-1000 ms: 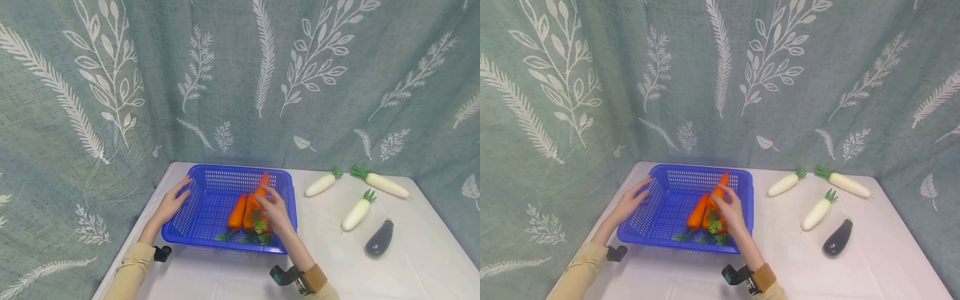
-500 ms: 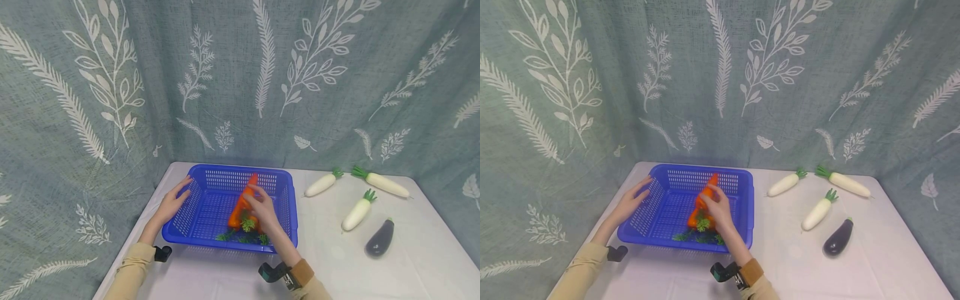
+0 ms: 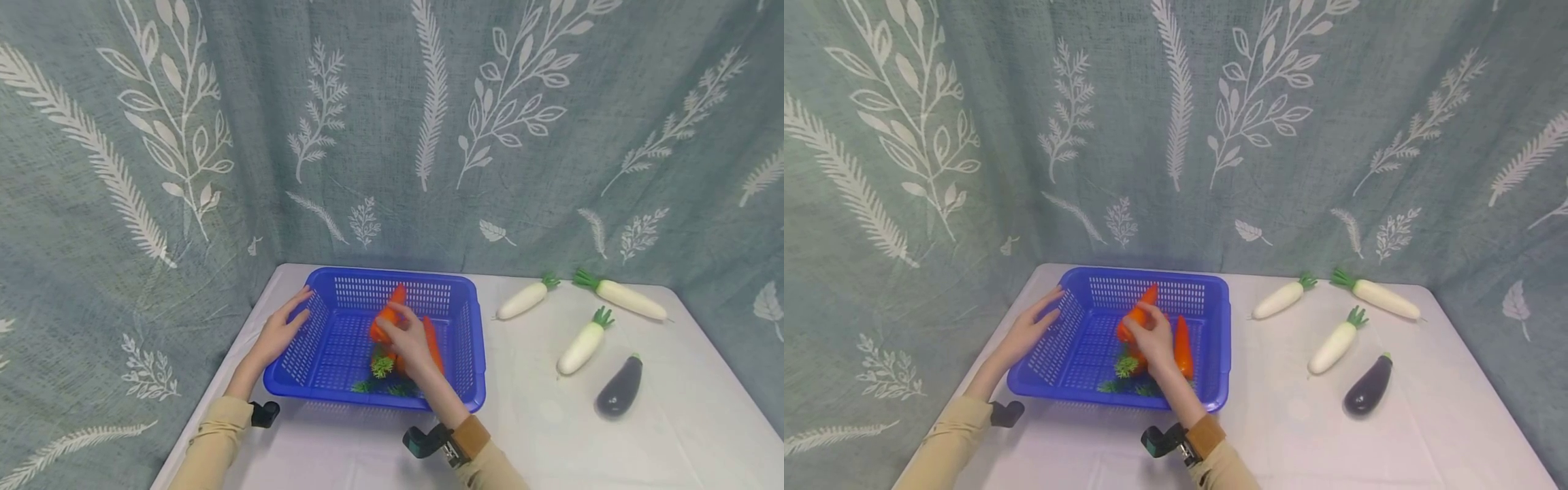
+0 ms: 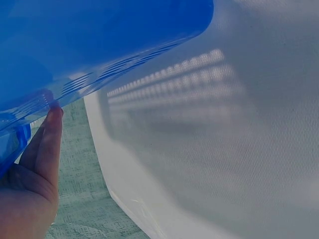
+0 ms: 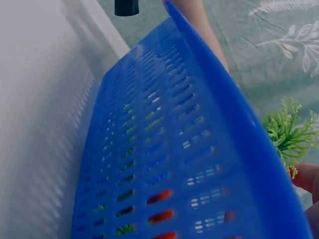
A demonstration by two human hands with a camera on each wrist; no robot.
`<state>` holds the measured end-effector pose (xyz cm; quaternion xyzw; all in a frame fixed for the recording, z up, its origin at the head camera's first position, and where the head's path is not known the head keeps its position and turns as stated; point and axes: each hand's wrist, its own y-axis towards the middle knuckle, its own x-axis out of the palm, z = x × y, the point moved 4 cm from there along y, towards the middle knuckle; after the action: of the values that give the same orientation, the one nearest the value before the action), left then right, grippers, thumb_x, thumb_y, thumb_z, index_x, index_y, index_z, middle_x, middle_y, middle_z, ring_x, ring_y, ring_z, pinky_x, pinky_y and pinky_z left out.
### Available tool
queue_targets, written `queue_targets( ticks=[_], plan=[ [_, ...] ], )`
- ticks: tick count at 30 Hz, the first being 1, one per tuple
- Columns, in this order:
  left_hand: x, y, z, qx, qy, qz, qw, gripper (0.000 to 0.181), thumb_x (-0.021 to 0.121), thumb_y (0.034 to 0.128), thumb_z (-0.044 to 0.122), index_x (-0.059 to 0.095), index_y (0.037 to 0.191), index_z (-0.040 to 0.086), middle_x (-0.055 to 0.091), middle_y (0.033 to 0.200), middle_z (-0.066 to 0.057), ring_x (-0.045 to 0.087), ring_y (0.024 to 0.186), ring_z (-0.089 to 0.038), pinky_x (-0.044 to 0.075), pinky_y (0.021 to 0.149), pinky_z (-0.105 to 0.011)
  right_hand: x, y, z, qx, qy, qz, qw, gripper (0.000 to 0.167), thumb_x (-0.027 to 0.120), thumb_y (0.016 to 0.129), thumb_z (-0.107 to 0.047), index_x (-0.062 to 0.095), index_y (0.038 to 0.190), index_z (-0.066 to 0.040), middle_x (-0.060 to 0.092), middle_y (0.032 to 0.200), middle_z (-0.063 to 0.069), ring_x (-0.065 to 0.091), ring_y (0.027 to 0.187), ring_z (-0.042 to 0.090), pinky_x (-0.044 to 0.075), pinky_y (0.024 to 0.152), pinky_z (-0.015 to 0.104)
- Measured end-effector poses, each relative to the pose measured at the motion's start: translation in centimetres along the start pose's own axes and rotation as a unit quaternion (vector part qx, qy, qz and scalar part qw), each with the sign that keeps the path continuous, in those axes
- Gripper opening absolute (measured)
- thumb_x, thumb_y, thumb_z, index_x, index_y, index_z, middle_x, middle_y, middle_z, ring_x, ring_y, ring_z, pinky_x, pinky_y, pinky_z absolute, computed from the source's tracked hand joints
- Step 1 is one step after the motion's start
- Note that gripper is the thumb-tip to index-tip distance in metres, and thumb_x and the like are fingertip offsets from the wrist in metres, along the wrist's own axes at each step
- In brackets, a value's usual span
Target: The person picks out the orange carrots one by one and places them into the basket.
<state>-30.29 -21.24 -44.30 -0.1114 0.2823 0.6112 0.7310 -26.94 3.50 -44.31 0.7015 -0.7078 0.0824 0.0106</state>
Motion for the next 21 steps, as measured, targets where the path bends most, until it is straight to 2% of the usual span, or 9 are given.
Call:
queue_targets(
  ticks=[5, 9, 14, 17, 19, 21],
  plan=[
    [-0.1, 0.1, -0.1, -0.003, 0.0, 0.0, 1.0, 0.043, 0.045, 0.1039, 0.01, 0.041, 0.145, -0.003, 0.027, 0.157, -0.018, 0.02, 0.144, -0.04, 0.017, 0.117, -0.056, 1.0, 0.3, 0.2, 0.0, -0.017, 0.006, 0.9998, 0.045, 0.069, 0.089, -0.011, 0.057, 0.131, 0.001, 0.062, 0.094, 0.011, 0.055, 0.06, 0.008, 0.047, 0.049, 0.018],
    [-0.1, 0.2, -0.1, -0.005, 0.0, -0.002, 1.0, 0.044, 0.045, 0.104, 0.011, 0.041, 0.145, -0.003, 0.027, 0.157, -0.018, 0.02, 0.145, -0.04, 0.017, 0.117, -0.056, 1.8, 0.5, 0.4, -0.015, -0.066, 0.022, 0.9975, 0.042, 0.072, 0.088, -0.013, 0.061, 0.127, -0.002, 0.061, 0.088, 0.008, 0.046, 0.052, 0.008, 0.04, 0.045, 0.019],
    [0.0, 0.2, -0.1, -0.003, 0.0, -0.001, 1.0, 0.044, 0.045, 0.1043, 0.011, 0.04, 0.145, -0.004, 0.027, 0.157, -0.018, 0.02, 0.144, -0.04, 0.017, 0.117, -0.055, 2.7, 0.4, 0.5, -0.035, -0.129, 0.028, 0.9906, 0.041, 0.072, 0.088, -0.015, 0.062, 0.126, -0.004, 0.063, 0.098, 0.012, 0.044, 0.058, 0.01, 0.039, 0.049, 0.019],
    [0.0, 0.1, -0.1, -0.004, 0.002, 0.0, 1.0, 0.044, 0.044, 0.1043, 0.011, 0.04, 0.145, -0.004, 0.027, 0.157, -0.018, 0.02, 0.144, -0.04, 0.017, 0.117, -0.055, 3.1, 0.3, 0.6, -0.04, -0.159, 0.018, 0.9863, 0.041, 0.072, 0.088, -0.016, 0.063, 0.126, -0.004, 0.064, 0.096, 0.01, 0.045, 0.061, 0.01, 0.04, 0.051, 0.019],
    [0.0, 0.1, -0.1, -0.004, 0.002, 0.0, 1.0, 0.044, 0.044, 0.1044, 0.011, 0.04, 0.145, -0.004, 0.027, 0.157, -0.018, 0.02, 0.144, -0.04, 0.017, 0.117, -0.055, 3.4, 0.2, 0.8, -0.044, -0.176, 0.01, 0.9834, 0.041, 0.072, 0.088, -0.016, 0.063, 0.126, -0.003, 0.062, 0.088, 0.012, 0.041, 0.056, 0.01, 0.037, 0.049, 0.018],
    [0.0, 0.0, 0.0, -0.003, 0.003, 0.003, 1.0, 0.043, 0.044, 0.1042, 0.01, 0.041, 0.145, -0.004, 0.027, 0.157, -0.018, 0.021, 0.144, -0.04, 0.017, 0.117, -0.055, 3.5, 0.2, 0.9, -0.053, -0.196, 0.004, 0.9791, 0.041, 0.073, 0.087, -0.016, 0.063, 0.125, -0.003, 0.063, 0.089, 0.014, 0.04, 0.057, 0.01, 0.037, 0.049, 0.019]
  ],
)
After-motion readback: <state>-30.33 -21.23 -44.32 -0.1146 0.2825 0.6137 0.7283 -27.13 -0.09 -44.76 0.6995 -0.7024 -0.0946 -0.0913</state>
